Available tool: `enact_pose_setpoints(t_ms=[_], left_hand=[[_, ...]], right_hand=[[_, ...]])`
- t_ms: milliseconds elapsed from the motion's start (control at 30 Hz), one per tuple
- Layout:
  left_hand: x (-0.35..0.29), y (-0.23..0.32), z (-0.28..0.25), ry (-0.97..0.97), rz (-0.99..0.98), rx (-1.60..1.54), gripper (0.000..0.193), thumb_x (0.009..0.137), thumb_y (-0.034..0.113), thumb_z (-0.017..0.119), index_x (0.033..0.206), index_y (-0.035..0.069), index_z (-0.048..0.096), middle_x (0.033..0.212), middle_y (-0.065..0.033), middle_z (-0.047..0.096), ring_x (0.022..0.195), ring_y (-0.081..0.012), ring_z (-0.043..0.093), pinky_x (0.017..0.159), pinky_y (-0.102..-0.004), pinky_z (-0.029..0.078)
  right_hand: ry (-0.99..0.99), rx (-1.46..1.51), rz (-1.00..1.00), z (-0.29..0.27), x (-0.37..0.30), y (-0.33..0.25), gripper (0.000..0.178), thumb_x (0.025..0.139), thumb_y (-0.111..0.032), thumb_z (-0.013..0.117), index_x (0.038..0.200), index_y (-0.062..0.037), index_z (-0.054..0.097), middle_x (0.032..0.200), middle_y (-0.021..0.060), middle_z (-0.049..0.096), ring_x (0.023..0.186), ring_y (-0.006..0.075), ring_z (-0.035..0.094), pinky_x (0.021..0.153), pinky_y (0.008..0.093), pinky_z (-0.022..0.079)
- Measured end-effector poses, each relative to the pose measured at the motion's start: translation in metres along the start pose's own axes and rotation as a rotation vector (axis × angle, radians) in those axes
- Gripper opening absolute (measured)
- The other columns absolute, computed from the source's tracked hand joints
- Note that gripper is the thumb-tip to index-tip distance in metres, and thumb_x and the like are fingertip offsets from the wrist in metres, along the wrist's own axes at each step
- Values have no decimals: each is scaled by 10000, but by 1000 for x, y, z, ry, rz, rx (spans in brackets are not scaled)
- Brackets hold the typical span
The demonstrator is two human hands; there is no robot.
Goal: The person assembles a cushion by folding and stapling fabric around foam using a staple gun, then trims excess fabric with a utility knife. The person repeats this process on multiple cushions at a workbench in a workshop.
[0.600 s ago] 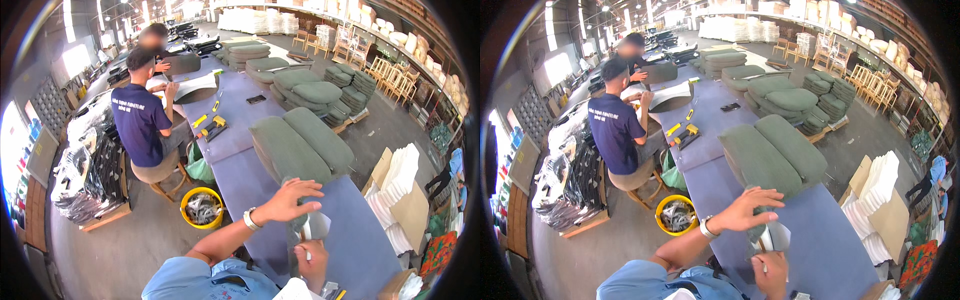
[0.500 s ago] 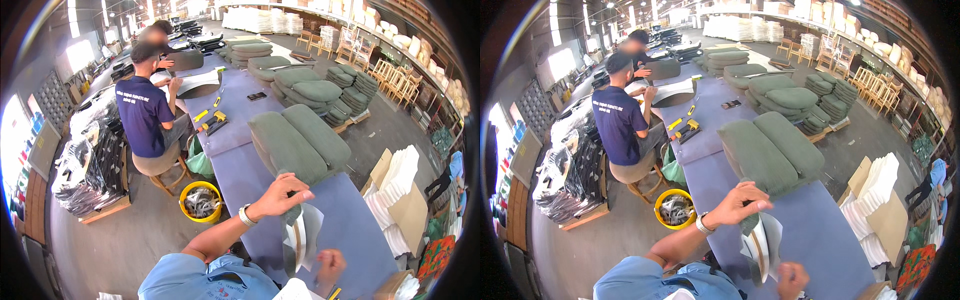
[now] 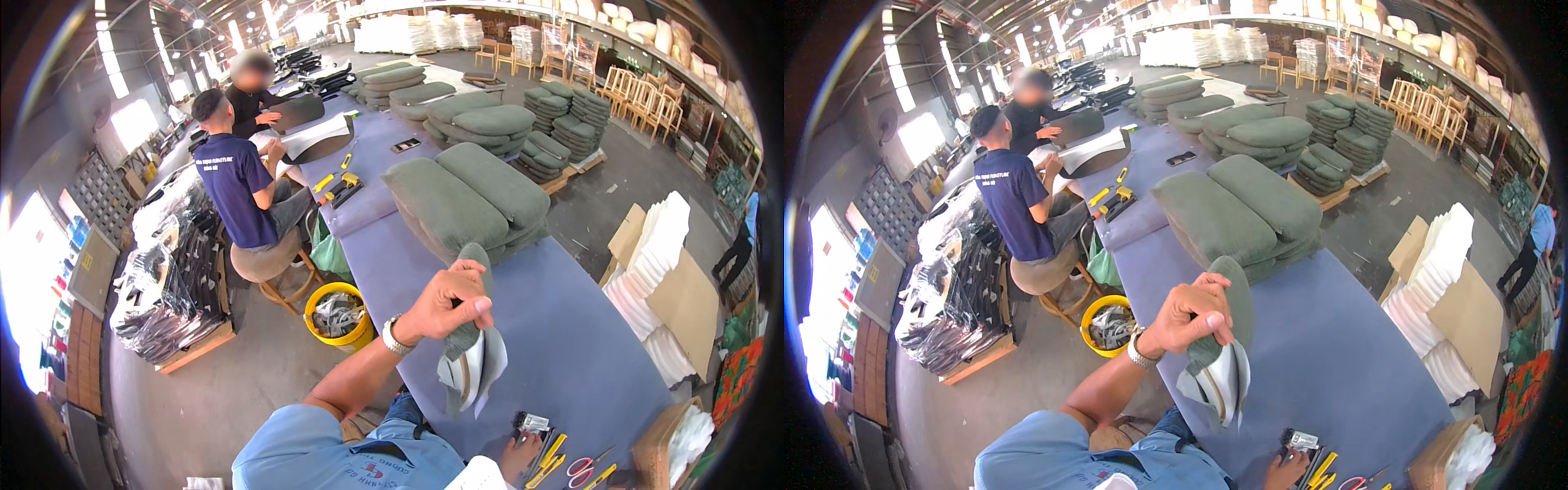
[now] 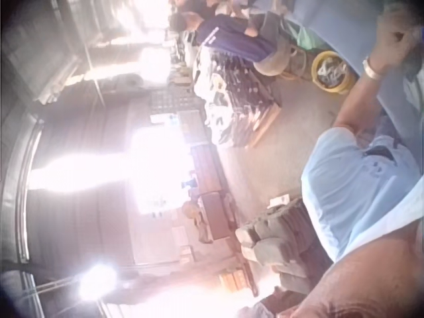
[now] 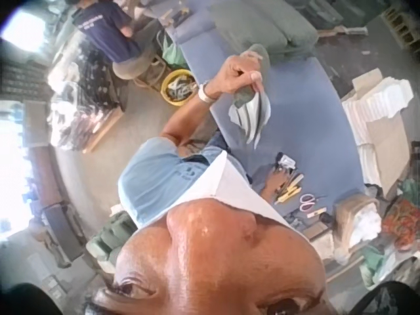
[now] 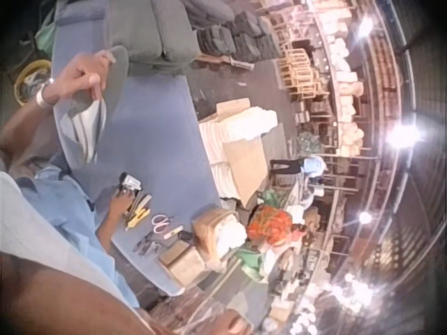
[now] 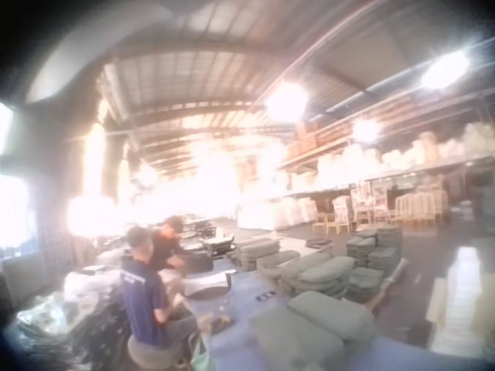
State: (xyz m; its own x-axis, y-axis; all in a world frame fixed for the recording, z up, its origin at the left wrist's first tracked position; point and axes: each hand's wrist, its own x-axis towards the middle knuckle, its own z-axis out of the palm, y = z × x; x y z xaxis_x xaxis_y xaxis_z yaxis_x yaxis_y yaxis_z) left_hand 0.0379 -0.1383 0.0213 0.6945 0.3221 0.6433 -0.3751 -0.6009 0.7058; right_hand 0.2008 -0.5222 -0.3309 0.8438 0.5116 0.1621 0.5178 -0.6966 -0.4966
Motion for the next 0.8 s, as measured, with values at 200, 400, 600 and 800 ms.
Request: enact_pose_setpoints(t_ms=[200,400,600,800], left_hand=[[8,-18,5,161,-71,-35,451,1058,249,523,711,82,756,663,-13,716,735,-134,645,1074,-420,373],[13,-12,14,216,-105,-33,427,1049,219,542,709,71,753,645,-19,715,691,-108,621,1078,-410,362],[-13,1,5,341,-201,101,445,1045,188,468,746,59,772,632,-24,706,690,-117,599,1077,-426,363],[-42,24,15,541,-213,370,531,1058,227,401,722,18,757,642,-53,701,700,-180,646,1060,-460,390]], right_hand=[[61,-398,-209,-23,7,8,583,952,-504,643,1310,-43,633,1295,217,634,1187,441,587,1032,587,450],[188,-230,56,-29,4,24,514,948,-450,651,1272,-51,644,1201,214,657,1130,418,615,998,539,481],[256,69,137,-5,11,55,356,875,-103,696,1205,-2,611,1225,214,605,1142,404,574,1032,501,432],[-34,574,192,4,61,7,260,982,-181,662,1177,-9,663,1059,151,703,944,241,692,836,347,552]])
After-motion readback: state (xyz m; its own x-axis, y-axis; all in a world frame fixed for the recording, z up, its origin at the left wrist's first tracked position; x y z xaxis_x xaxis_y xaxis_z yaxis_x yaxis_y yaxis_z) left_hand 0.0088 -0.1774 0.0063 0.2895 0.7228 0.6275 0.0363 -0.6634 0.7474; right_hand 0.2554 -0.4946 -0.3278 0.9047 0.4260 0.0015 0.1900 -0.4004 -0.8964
